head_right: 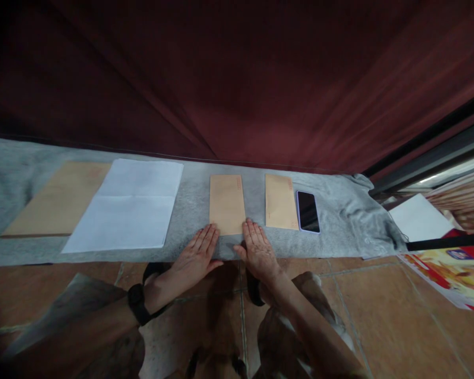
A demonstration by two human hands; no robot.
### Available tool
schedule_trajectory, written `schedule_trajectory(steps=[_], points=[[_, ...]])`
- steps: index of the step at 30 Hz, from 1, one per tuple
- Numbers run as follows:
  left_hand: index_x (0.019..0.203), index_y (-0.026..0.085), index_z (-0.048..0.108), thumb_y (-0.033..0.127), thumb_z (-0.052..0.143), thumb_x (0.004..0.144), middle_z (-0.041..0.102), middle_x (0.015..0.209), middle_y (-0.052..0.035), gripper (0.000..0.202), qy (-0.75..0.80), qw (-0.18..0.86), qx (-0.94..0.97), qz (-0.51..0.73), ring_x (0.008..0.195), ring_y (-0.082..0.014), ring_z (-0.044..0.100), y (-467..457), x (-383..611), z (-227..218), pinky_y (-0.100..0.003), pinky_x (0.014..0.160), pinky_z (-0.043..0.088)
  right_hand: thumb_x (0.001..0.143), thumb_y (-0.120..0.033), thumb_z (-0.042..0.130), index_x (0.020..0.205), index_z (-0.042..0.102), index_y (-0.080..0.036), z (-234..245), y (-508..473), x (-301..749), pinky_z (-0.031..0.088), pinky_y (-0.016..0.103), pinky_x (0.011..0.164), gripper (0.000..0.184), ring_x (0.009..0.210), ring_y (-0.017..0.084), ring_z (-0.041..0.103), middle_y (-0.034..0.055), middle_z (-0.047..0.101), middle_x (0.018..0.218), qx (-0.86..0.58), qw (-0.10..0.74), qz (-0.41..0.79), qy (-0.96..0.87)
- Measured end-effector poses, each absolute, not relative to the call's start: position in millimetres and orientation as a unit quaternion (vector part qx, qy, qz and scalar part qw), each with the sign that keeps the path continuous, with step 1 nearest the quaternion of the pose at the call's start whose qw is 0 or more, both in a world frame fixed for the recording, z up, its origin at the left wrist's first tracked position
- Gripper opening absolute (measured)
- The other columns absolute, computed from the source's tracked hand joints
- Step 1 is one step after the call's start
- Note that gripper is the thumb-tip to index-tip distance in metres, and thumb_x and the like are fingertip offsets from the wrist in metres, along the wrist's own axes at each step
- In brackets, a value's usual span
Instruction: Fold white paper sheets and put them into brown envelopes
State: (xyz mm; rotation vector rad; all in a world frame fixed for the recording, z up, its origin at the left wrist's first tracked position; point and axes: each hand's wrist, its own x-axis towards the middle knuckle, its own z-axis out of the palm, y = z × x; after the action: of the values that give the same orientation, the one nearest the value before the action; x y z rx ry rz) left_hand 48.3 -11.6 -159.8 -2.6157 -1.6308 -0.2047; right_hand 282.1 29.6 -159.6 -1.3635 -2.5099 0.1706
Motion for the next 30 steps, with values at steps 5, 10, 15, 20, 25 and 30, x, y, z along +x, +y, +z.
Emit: schedule_trajectory(steps=[5, 10, 15, 20, 25, 30], points=[[0.152, -0.001, 0.038, 0.052, 0.053, 0.097, 0.035, 0.159, -0.0278, 0.077, -0.519, 0.02, -0.85, -0.082, 0.15, -0.0339, 0.033, -9.1, 46.5, -157.3, -0.047, 0.124, 0.031, 0.105, -0.043, 0.038, 0.148, 0.049, -0.014, -154.9, 40.4, 274.1, 0.041, 0.053, 0.113, 0.053, 0.139, 0.032, 0.047, 0.0191, 0.052, 0.15, -0.515, 0.18, 0.083, -0.834], [0.149, 0.0, 0.043, 0.053, 0.057, 0.095, 0.037, 0.157, -0.0296, 0.077, -0.522, 0.024, -0.85, -0.073, 0.148, -0.0377, 0.037, -7.9, 49.1, -156.0, -0.05, 0.121, 0.034, 0.1, -0.031, 0.049, 0.125, 0.063, -0.016, -147.5, 58.3, 263.4, 0.052, 0.045, 0.098, 0.032, 0.112, 0.029, 0.061, 0.0171, 0.065, 0.118, -0.569, 0.22, 0.107, -0.785], [0.152, 0.002, 0.038, 0.052, 0.06, 0.094, 0.033, 0.158, -0.0314, 0.08, -0.527, 0.025, -0.847, -0.068, 0.15, -0.0393, 0.032, -10.8, 53.4, -157.4, -0.054, 0.121, 0.032, 0.093, -0.025, 0.054, 0.106, 0.065, -0.02, -145.9, 71.5, 258.6, 0.057, 0.037, 0.079, 0.017, 0.084, 0.024, 0.068, 0.0098, 0.069, 0.093, -0.615, 0.226, 0.179, -0.734], [0.152, -0.001, 0.037, 0.048, 0.06, 0.094, 0.032, 0.158, -0.0323, 0.079, -0.531, 0.025, -0.846, -0.054, 0.151, -0.0395, 0.03, -12.7, 56.7, -156.7, -0.054, 0.122, 0.03, 0.087, -0.025, 0.061, 0.103, 0.061, -0.022, -152.2, 79.4, 260.4, 0.059, 0.03, 0.064, 0.016, 0.073, 0.019, 0.07, 0.0037, 0.071, 0.083, -0.644, 0.278, 0.299, -0.647], [0.151, -0.003, 0.037, 0.048, 0.061, 0.094, 0.03, 0.158, -0.0338, 0.08, -0.529, 0.017, -0.848, -0.042, 0.151, -0.0403, 0.027, -12.0, 58.1, -151.7, -0.054, 0.123, 0.029, 0.081, -0.029, 0.063, 0.1, 0.056, -0.023, -157.2, 81.4, 256.3, 0.06, 0.029, 0.051, 0.021, 0.07, 0.018, 0.069, 0.0037, 0.069, 0.09, -0.628, 0.335, 0.437, -0.55], [0.151, -0.003, 0.036, 0.047, 0.058, 0.096, 0.031, 0.158, -0.0341, 0.078, -0.529, 0.014, -0.848, -0.034, 0.151, -0.0405, 0.027, -12.2, 58.2, -149.1, -0.054, 0.123, 0.028, 0.074, -0.028, 0.068, 0.092, 0.05, -0.025, -154.1, 84.1, 252.5, 0.062, 0.028, 0.054, 0.025, 0.065, 0.015, 0.067, -0.0021, 0.065, 0.083, -0.612, 0.352, 0.487, -0.514]])
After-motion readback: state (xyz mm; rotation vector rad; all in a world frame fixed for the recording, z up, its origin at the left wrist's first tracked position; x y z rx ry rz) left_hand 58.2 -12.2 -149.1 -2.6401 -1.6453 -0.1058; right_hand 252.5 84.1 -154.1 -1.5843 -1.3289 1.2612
